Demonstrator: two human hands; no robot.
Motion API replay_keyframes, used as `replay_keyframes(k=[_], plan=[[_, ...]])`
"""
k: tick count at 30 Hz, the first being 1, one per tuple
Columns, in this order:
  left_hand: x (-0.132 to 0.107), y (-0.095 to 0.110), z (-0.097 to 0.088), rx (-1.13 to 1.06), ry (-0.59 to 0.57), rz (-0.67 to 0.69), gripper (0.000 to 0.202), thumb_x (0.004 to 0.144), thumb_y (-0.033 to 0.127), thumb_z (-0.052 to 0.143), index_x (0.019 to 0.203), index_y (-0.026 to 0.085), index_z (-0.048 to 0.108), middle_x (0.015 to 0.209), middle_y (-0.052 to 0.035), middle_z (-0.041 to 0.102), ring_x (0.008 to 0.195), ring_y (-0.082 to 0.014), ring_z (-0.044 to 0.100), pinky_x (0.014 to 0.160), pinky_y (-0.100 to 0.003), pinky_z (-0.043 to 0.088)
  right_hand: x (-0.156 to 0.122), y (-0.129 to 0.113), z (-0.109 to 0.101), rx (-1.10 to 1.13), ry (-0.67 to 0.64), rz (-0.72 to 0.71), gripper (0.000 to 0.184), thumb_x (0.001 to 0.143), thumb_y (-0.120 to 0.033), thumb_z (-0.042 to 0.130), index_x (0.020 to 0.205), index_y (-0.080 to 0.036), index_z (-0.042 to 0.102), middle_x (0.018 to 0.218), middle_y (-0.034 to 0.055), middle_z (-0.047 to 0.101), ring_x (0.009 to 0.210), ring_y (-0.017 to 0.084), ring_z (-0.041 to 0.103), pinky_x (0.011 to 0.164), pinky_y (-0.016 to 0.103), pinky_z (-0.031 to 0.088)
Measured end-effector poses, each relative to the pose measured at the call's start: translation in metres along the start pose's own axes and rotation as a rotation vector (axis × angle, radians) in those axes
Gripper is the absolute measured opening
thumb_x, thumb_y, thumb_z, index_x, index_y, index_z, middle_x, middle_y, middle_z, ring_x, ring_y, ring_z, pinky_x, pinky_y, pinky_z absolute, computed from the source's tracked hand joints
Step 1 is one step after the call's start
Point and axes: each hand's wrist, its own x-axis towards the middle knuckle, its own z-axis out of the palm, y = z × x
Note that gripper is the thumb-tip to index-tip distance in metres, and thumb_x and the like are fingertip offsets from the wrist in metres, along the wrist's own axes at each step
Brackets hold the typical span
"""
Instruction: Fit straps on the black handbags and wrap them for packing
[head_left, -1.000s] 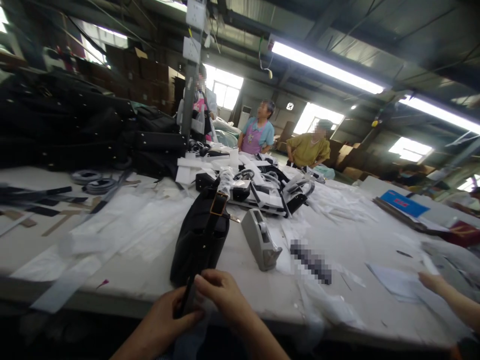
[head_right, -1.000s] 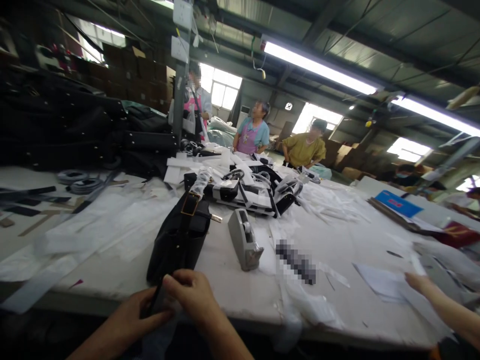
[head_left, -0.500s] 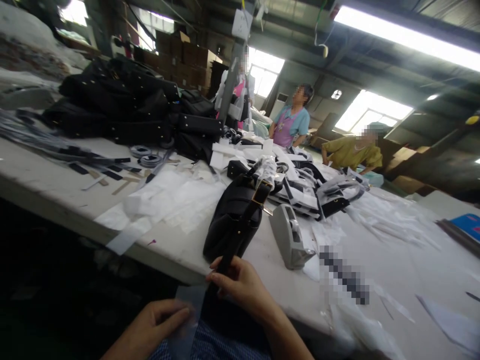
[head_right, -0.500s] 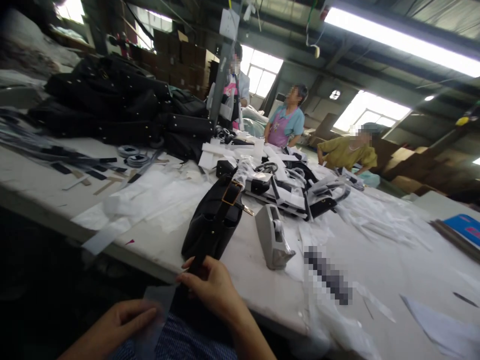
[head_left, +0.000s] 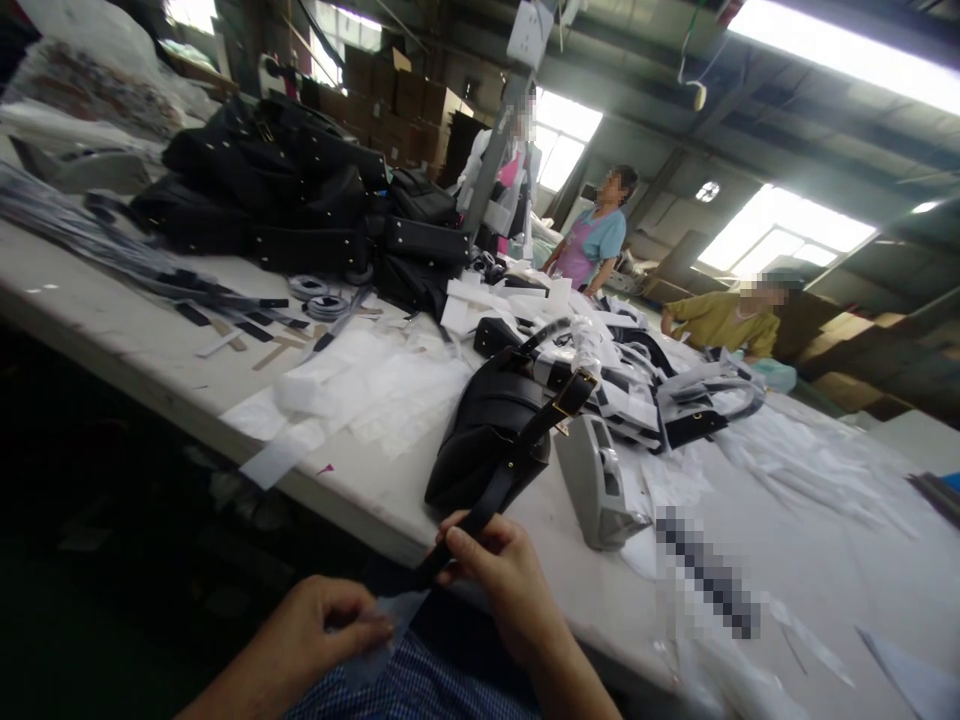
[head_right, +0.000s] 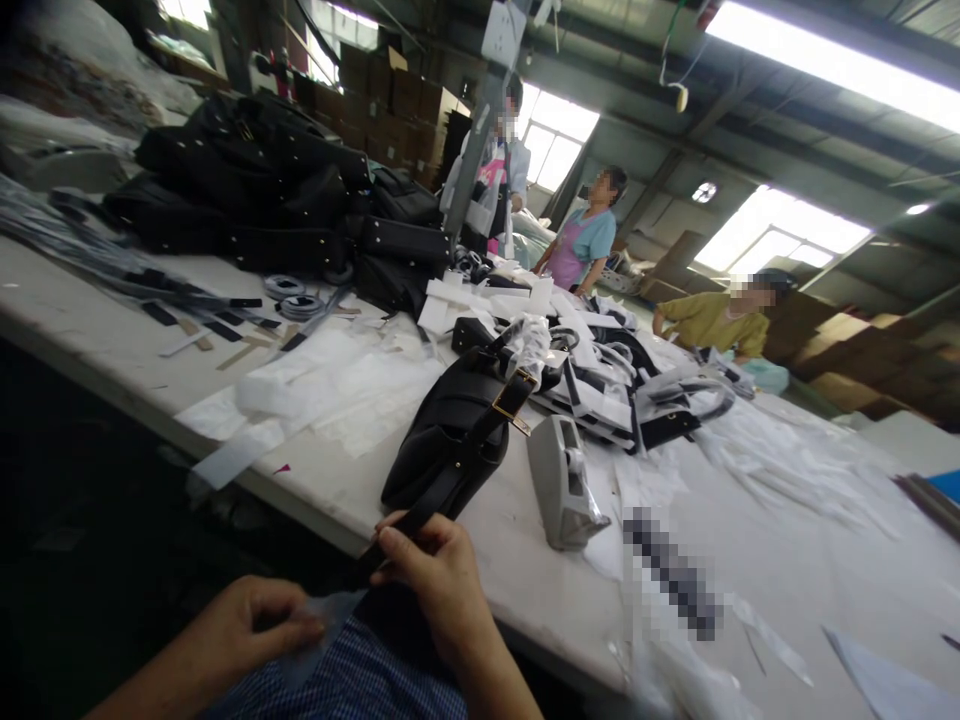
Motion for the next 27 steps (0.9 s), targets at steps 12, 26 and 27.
replay_keyframes(k=[12, 26, 27], plan=[[0.009, 0.0, -0.003, -0.262, 0.141, 0.069, 0.045, 0.081, 0.056, 0.072, 0.111, 0.022, 0.076, 0.104, -0.0067, 0.08, 0.099, -0.0294, 0.071, 0.087, -0.032, 0.054, -0.002, 0.005, -0.003, -0.045, 0.022, -0.03, 0.037, 0.073, -0.048, 0.084, 0.088, -0.015, 0.076, 0.078, 0.0028, 0.07, 0.062, 0.012, 0.061, 0.061, 0.024, 0.051], [0.006, 0.011, 0.0, -0.154, -0.011, 0.025, 0.041, 0.081, 0.056, 0.069, 0.079, 0.017, 0.082, 0.076, -0.005, 0.079, 0.075, -0.0252, 0.068, 0.067, -0.026, 0.049, -0.001, 0.006, -0.008, -0.102, 0.098, -0.061, 0.038, 0.076, -0.05, 0.081, 0.088, -0.014, 0.077, 0.067, 0.0018, 0.067, 0.057, 0.011, 0.058, 0.059, 0.023, 0.049], [0.005, 0.011, 0.001, -0.145, -0.027, 0.025, 0.041, 0.082, 0.055, 0.068, 0.08, 0.016, 0.082, 0.074, -0.0044, 0.078, 0.072, -0.0237, 0.067, 0.065, -0.025, 0.047, 0.0, 0.005, -0.007, -0.095, 0.094, -0.068, 0.037, 0.078, -0.05, 0.08, 0.089, -0.014, 0.077, 0.068, 0.0021, 0.068, 0.057, 0.011, 0.059, 0.061, 0.023, 0.05]])
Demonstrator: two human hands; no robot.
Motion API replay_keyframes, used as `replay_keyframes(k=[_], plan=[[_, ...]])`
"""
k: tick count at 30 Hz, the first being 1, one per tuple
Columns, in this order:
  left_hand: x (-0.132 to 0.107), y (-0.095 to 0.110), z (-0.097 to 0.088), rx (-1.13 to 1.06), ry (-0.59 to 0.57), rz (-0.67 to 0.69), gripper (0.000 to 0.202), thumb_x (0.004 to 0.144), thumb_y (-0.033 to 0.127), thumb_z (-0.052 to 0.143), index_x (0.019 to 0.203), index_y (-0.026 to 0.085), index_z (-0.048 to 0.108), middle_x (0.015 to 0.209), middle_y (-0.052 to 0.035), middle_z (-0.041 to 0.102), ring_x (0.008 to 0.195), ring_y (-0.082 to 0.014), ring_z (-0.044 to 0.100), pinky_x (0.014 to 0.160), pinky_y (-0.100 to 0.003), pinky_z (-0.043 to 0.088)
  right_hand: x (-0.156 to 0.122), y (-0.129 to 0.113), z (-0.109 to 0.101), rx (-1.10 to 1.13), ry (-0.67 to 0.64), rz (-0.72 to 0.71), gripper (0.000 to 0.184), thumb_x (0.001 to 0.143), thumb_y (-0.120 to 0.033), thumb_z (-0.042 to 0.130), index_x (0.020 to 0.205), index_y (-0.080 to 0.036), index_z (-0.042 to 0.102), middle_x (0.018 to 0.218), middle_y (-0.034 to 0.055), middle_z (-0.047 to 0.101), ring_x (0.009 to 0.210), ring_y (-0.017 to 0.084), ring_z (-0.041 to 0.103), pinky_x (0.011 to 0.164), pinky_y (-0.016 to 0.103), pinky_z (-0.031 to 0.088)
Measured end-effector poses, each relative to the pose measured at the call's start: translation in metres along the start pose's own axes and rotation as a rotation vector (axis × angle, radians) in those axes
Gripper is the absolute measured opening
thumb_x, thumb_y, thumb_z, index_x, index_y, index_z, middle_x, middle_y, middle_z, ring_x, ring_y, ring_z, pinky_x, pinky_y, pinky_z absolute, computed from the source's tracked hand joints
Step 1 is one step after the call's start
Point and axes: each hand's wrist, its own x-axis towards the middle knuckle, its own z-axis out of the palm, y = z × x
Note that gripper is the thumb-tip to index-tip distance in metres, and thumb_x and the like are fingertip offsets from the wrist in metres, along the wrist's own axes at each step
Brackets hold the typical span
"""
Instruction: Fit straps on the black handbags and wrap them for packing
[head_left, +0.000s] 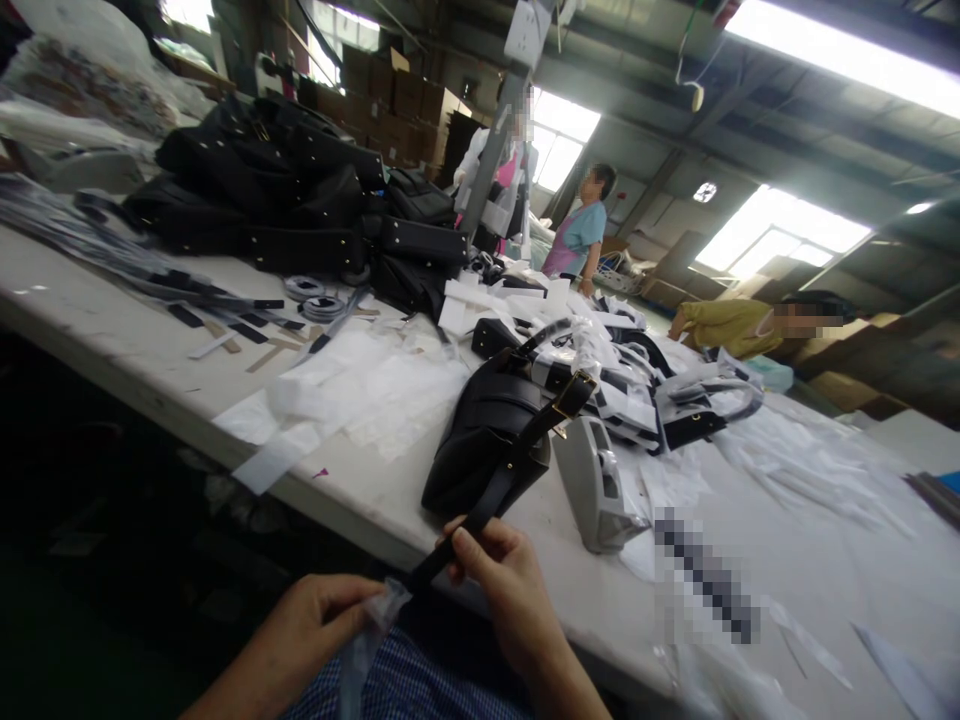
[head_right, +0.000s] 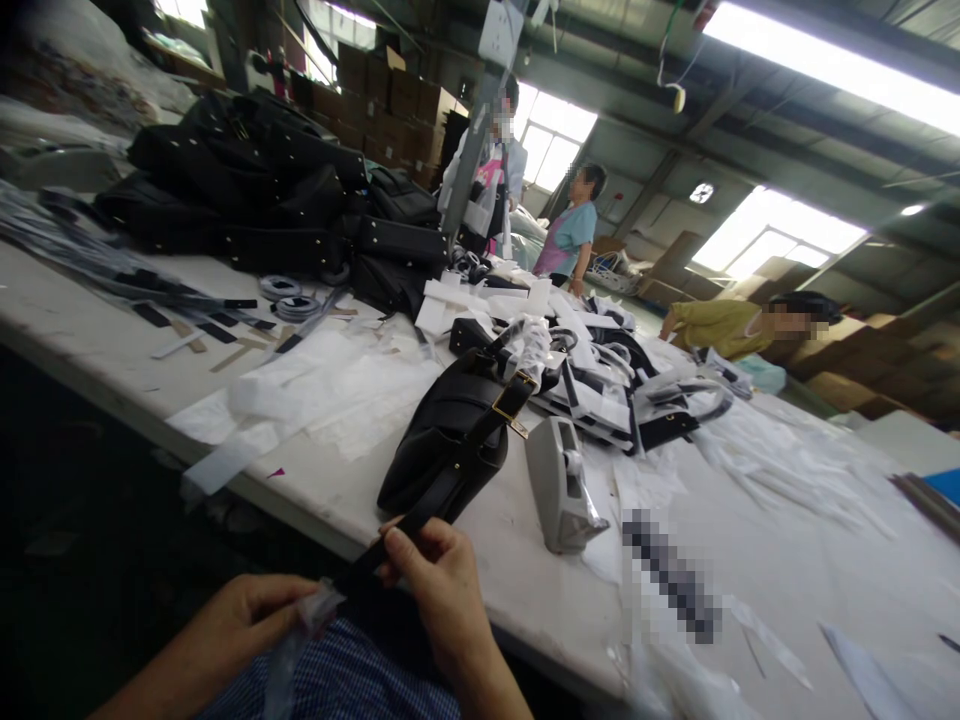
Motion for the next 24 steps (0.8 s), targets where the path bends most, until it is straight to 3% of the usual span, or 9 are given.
replay_keyframes(k=[3, 9, 17, 24], plan=[[-0.0007, -0.0015, 0.001, 0.02, -0.015, -0.018, 0.039, 0.084, 0.05, 0.068, 0.077, 0.014, 0.08, 0.065, -0.002, 0.073, 0.063, -0.0192, 0.061, 0.058, -0.023, 0.042, 0.0008, -0.0007, 0.0006, 0.008, -0.006, -0.007, 0.037, 0.077, -0.049, 0.081, 0.089, -0.014, 0.077, 0.072, 0.0032, 0.069, 0.059, 0.012, 0.06, 0.062, 0.024, 0.051], [0.0004, 0.0002, 0.0009, 0.033, -0.047, -0.039, 0.025, 0.08, 0.038, 0.072, 0.077, 0.015, 0.08, 0.068, -0.0016, 0.074, 0.067, -0.0212, 0.063, 0.062, -0.024, 0.043, 0.0025, -0.003, 0.0032, -0.018, 0.005, -0.03, 0.039, 0.076, -0.051, 0.081, 0.088, -0.014, 0.077, 0.069, 0.0031, 0.069, 0.06, 0.014, 0.06, 0.064, 0.026, 0.051], [0.0021, -0.0045, -0.0009, -0.016, -0.078, -0.006, 0.024, 0.08, 0.037, 0.072, 0.076, 0.015, 0.08, 0.065, -0.0006, 0.074, 0.062, -0.0189, 0.062, 0.058, -0.023, 0.04, 0.0022, -0.0003, -0.0007, -0.034, -0.025, -0.025, 0.038, 0.074, -0.051, 0.081, 0.085, -0.015, 0.077, 0.068, 0.002, 0.068, 0.06, 0.014, 0.059, 0.063, 0.025, 0.049], [0.0071, 0.0038, 0.0053, -0.121, -0.054, -0.031, 0.032, 0.079, 0.046, 0.076, 0.09, 0.016, 0.083, 0.079, -0.0032, 0.081, 0.073, -0.0236, 0.07, 0.066, -0.025, 0.048, 0.0034, 0.0012, -0.0047, -0.11, -0.105, 0.014, 0.04, 0.075, -0.053, 0.08, 0.083, -0.013, 0.077, 0.065, 0.0017, 0.067, 0.059, 0.013, 0.058, 0.059, 0.024, 0.045]])
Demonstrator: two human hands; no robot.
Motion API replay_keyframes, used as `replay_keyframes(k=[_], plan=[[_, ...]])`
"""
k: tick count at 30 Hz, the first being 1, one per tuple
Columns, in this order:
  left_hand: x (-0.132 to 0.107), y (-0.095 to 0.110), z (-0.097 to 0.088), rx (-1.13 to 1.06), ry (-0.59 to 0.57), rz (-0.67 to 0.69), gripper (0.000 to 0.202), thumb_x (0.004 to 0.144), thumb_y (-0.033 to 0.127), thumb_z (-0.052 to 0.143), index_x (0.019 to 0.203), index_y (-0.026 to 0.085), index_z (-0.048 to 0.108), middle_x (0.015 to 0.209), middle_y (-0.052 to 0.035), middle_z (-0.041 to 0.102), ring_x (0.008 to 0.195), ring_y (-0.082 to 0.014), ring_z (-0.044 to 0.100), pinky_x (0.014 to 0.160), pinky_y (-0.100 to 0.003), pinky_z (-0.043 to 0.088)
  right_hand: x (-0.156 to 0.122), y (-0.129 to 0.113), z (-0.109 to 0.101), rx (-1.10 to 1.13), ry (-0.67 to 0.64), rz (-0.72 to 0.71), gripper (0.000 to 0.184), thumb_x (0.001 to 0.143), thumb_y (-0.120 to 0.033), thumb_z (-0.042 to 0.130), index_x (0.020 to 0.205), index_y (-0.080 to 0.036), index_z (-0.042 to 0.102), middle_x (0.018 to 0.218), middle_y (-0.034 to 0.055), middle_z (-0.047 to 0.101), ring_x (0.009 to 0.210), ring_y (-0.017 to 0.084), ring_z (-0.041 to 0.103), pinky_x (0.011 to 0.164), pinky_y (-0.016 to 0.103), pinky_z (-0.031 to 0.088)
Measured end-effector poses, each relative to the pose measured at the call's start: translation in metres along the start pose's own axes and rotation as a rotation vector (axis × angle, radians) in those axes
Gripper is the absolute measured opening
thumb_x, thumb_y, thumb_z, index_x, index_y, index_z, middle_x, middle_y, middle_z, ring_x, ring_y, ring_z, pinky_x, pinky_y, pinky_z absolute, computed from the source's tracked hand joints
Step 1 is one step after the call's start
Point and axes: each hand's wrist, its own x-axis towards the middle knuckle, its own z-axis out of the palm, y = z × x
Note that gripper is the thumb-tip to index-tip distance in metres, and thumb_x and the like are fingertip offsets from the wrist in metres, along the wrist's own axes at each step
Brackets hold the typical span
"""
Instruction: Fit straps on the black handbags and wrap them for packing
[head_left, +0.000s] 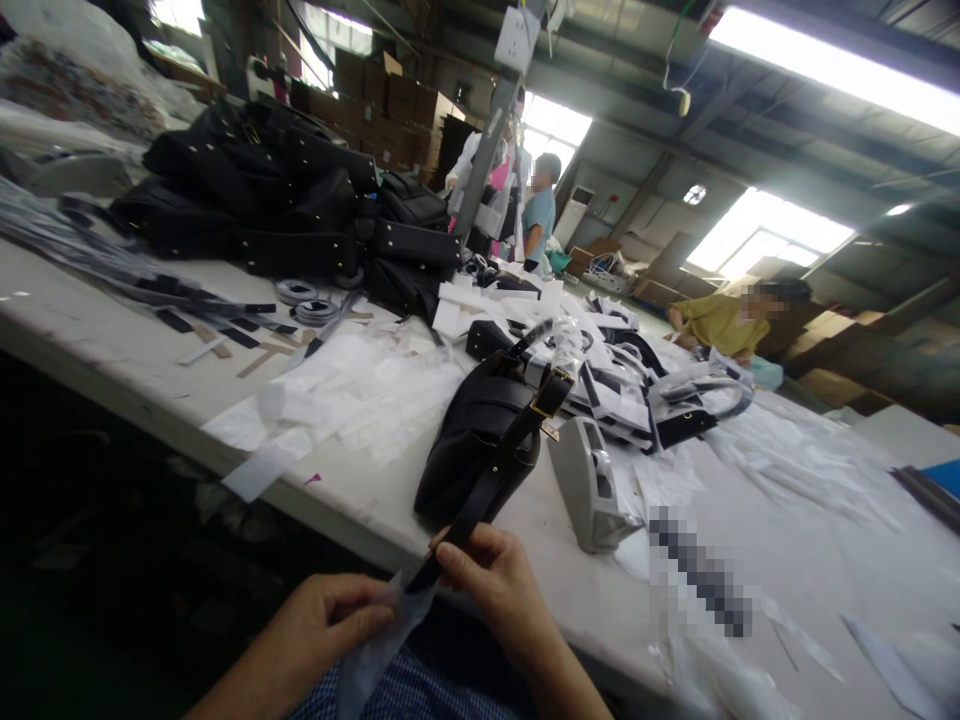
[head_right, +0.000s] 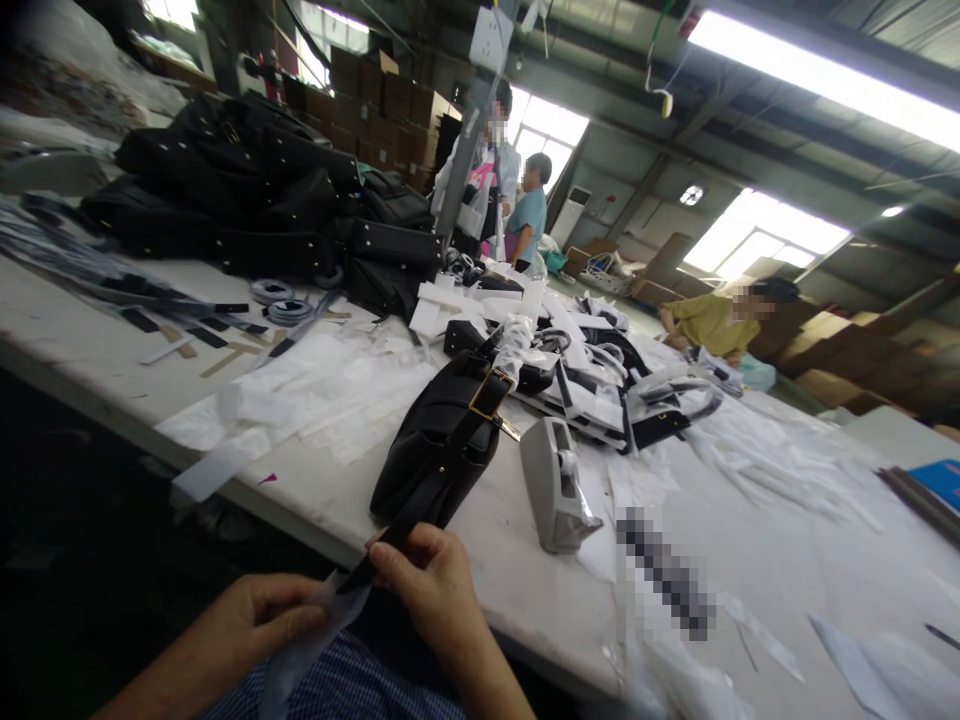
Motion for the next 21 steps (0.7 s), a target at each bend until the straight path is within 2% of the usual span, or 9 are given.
replay_keyframes(k=[4, 6, 7, 9, 11, 12, 14, 17, 21], plan=[[0.009, 0.005, 0.015, -0.116, 0.047, 0.015, 0.042, 0.075, 0.051, 0.08, 0.098, 0.017, 0.082, 0.084, -0.0048, 0.082, 0.081, -0.0268, 0.073, 0.072, -0.029, 0.053, 0.002, 0.001, 0.001, -0.078, 0.045, -0.032, 0.037, 0.078, -0.051, 0.078, 0.08, -0.014, 0.078, 0.074, 0.0044, 0.07, 0.073, 0.018, 0.064, 0.068, 0.027, 0.048], [0.015, 0.009, 0.024, -0.173, 0.064, 0.03, 0.043, 0.074, 0.053, 0.081, 0.1, 0.018, 0.082, 0.088, -0.0051, 0.083, 0.086, -0.0277, 0.074, 0.075, -0.029, 0.054, 0.002, 0.002, 0.001, -0.141, 0.091, -0.1, 0.035, 0.079, -0.049, 0.077, 0.077, -0.015, 0.078, 0.089, 0.008, 0.072, 0.089, 0.023, 0.066, 0.071, 0.026, 0.049], [0.018, 0.012, 0.028, -0.191, 0.079, 0.038, 0.043, 0.073, 0.053, 0.081, 0.099, 0.018, 0.082, 0.088, -0.0049, 0.083, 0.087, -0.0278, 0.074, 0.076, -0.029, 0.055, 0.002, 0.003, 0.0, -0.158, 0.115, -0.125, 0.034, 0.081, -0.049, 0.075, 0.082, -0.016, 0.079, 0.099, 0.0092, 0.071, 0.095, 0.024, 0.065, 0.07, 0.026, 0.049], [0.024, 0.018, 0.035, -0.218, 0.12, 0.056, 0.043, 0.069, 0.054, 0.084, 0.093, 0.018, 0.083, 0.084, -0.0041, 0.083, 0.087, -0.0274, 0.075, 0.076, -0.028, 0.056, -0.001, 0.007, -0.002, -0.156, 0.155, -0.134, 0.038, 0.086, -0.052, 0.068, 0.102, -0.019, 0.077, 0.111, 0.0099, 0.069, 0.095, 0.023, 0.066, 0.067, 0.025, 0.05], [0.03, 0.024, 0.041, -0.256, 0.15, 0.064, 0.043, 0.066, 0.054, 0.086, 0.091, 0.018, 0.082, 0.081, -0.0037, 0.083, 0.086, -0.0273, 0.076, 0.076, -0.027, 0.057, -0.006, 0.015, -0.004, -0.13, 0.198, -0.107, 0.05, 0.089, -0.054, 0.064, 0.125, -0.02, 0.066, 0.108, 0.0094, 0.07, 0.081, 0.019, 0.065, 0.061, 0.025, 0.051], [0.033, 0.026, 0.044, -0.277, 0.156, 0.068, 0.043, 0.067, 0.053, 0.086, 0.091, 0.018, 0.082, 0.082, -0.0038, 0.083, 0.086, -0.0272, 0.076, 0.076, -0.027, 0.058, -0.009, 0.02, -0.004, -0.121, 0.224, -0.098, 0.054, 0.088, -0.054, 0.065, 0.129, -0.019, 0.062, 0.104, 0.0092, 0.07, 0.075, 0.017, 0.064, 0.059, 0.025, 0.051], [0.038, 0.027, 0.05, -0.316, 0.177, 0.077, 0.043, 0.068, 0.052, 0.086, 0.094, 0.018, 0.08, 0.084, -0.0043, 0.083, 0.082, -0.0263, 0.077, 0.074, -0.028, 0.059, -0.014, 0.031, -0.004, -0.093, 0.253, -0.097, 0.056, 0.082, -0.053, 0.073, 0.124, -0.017, 0.062, 0.102, 0.0093, 0.07, 0.069, 0.015, 0.061, 0.054, 0.024, 0.05], [0.046, 0.025, 0.057, -0.361, 0.222, 0.069, 0.046, 0.068, 0.051, 0.086, 0.098, 0.018, 0.077, 0.082, -0.0044, 0.082, 0.073, -0.0242, 0.077, 0.065, -0.027, 0.06, -0.017, 0.045, -0.001, 0.026, 0.257, -0.092, 0.046, 0.078, -0.052, 0.077, 0.104, -0.015, 0.068, 0.089, 0.0073, 0.07, 0.062, 0.013, 0.058, 0.05, 0.021, 0.047], [0.056, 0.026, 0.063, -0.328, 0.289, 0.07, 0.049, 0.069, 0.049, 0.086, 0.102, 0.016, 0.074, 0.076, -0.0032, 0.081, 0.062, -0.0192, 0.073, 0.053, -0.022, 0.056, -0.008, 0.045, 0.0, 0.167, 0.308, -0.074, 0.049, 0.073, -0.058, 0.079, 0.09, -0.013, 0.071, 0.067, 0.0012, 0.064, 0.05, 0.009, 0.052, 0.045, 0.019, 0.042]])
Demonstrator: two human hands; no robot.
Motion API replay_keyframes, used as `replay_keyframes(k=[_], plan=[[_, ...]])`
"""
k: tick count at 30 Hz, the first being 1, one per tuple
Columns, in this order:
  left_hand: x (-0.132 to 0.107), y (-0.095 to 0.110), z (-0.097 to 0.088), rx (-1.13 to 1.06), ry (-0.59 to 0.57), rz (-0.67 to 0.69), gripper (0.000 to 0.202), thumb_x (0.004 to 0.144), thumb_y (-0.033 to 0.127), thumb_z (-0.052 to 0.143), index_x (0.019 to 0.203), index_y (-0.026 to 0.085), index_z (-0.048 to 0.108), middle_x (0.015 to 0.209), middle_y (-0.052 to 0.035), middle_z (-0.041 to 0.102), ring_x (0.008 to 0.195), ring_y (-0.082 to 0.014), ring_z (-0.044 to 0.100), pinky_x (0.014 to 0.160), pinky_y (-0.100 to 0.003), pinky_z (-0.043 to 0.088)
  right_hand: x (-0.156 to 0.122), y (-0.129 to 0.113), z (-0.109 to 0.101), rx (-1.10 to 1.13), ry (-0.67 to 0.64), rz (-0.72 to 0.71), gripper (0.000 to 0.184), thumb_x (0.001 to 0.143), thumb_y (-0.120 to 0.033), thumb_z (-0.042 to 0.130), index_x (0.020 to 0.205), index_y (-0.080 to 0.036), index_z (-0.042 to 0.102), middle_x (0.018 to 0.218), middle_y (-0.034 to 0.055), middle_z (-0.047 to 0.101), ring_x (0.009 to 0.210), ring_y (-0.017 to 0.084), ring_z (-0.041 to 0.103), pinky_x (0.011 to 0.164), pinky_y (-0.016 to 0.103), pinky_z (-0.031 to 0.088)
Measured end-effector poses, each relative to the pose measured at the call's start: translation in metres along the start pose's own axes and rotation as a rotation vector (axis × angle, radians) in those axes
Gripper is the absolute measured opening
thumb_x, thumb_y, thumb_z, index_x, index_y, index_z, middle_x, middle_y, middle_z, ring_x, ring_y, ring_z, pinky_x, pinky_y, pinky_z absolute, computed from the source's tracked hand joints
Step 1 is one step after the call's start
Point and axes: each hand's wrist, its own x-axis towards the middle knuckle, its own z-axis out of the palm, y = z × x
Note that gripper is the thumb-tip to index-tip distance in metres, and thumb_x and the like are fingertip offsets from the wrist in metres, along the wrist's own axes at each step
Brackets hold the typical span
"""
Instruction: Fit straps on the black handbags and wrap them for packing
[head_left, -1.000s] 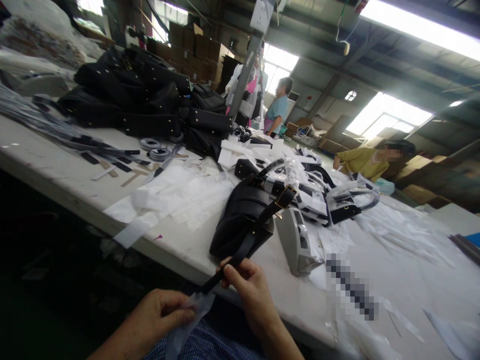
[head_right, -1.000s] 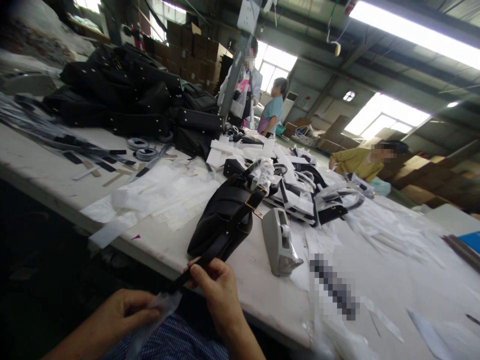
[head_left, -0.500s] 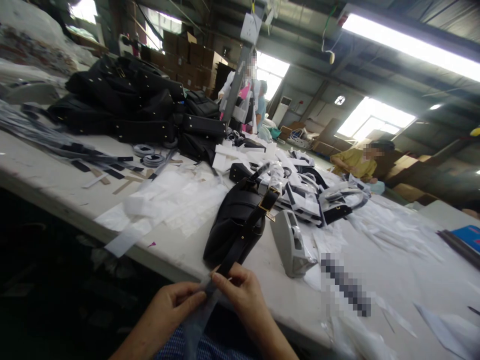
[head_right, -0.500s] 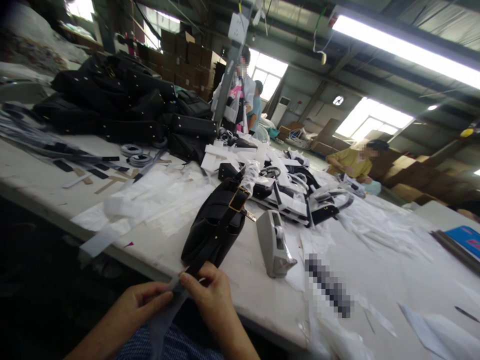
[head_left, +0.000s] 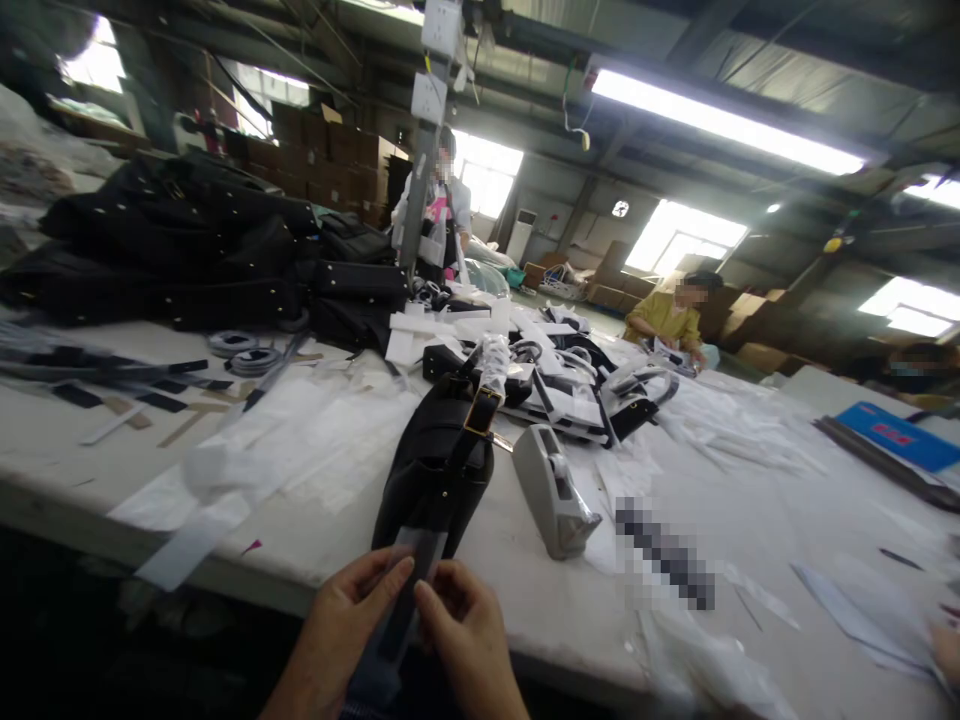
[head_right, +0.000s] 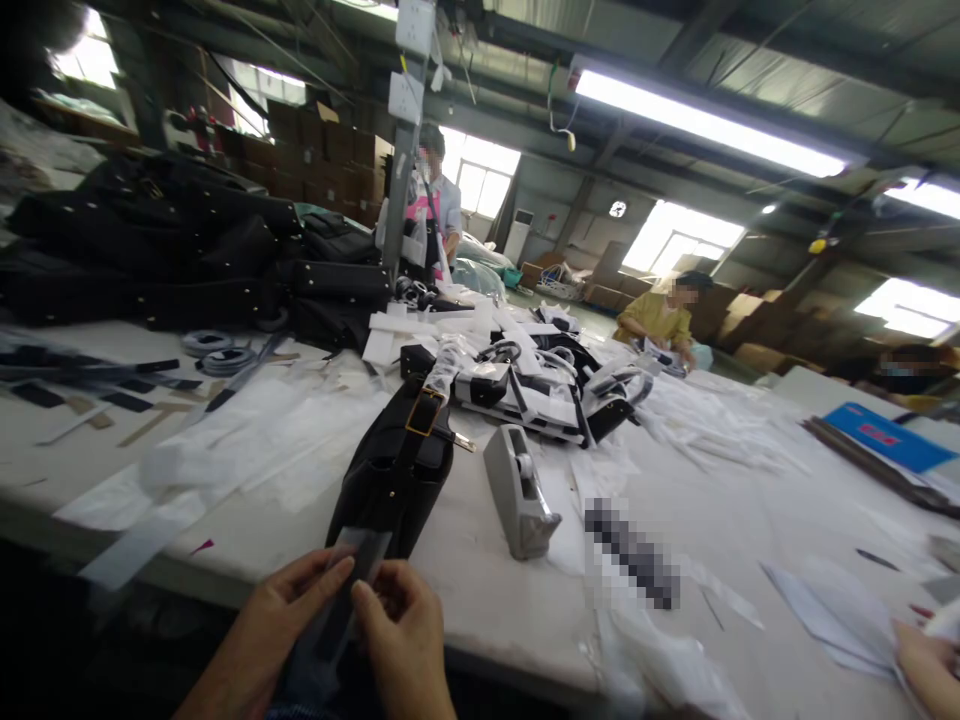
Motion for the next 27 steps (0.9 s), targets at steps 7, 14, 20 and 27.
replay_keyframes(k=[7, 14, 20, 27], plan=[[0.018, 0.023, 0.014, 0.089, 0.001, 0.088, 0.048, 0.071, 0.05, 0.084, 0.102, 0.015, 0.073, 0.069, -0.0001, 0.079, 0.053, -0.015, 0.068, 0.047, -0.02, 0.053, 0.025, -0.017, 0.003, 0.109, 0.078, 0.005, 0.059, 0.066, -0.064, 0.081, 0.087, -0.01, 0.074, 0.047, -0.0015, 0.058, 0.039, 0.008, 0.049, 0.041, 0.018, 0.041], [0.021, 0.031, 0.003, 0.229, 0.05, 0.164, 0.055, 0.072, 0.058, 0.079, 0.108, 0.016, 0.073, 0.079, -0.0014, 0.082, 0.08, -0.0213, 0.074, 0.063, -0.02, 0.056, 0.033, -0.021, 0.008, 0.129, 0.127, 0.022, 0.059, 0.07, -0.064, 0.077, 0.089, -0.008, 0.075, 0.045, -0.0002, 0.059, 0.035, 0.008, 0.048, 0.036, 0.016, 0.036], [0.02, 0.036, -0.003, 0.37, -0.015, 0.241, 0.047, 0.073, 0.055, 0.078, 0.099, 0.016, 0.072, 0.09, -0.0047, 0.081, 0.081, -0.023, 0.075, 0.064, -0.023, 0.057, 0.032, -0.039, 0.009, -0.014, 0.059, -0.053, 0.043, 0.078, -0.052, 0.073, 0.082, -0.009, 0.076, 0.055, 0.0022, 0.065, 0.037, 0.007, 0.049, 0.036, 0.015, 0.033], [0.013, 0.028, -0.008, 0.399, -0.071, 0.207, 0.058, 0.074, 0.065, 0.073, 0.106, 0.018, 0.069, 0.075, -0.0029, 0.077, 0.06, -0.0202, 0.07, 0.049, -0.023, 0.051, 0.034, -0.046, 0.01, -0.066, 0.084, -0.098, 0.037, 0.078, -0.047, 0.074, 0.067, -0.012, 0.07, 0.055, 0.0016, 0.064, 0.044, 0.011, 0.057, 0.044, 0.018, 0.044]])
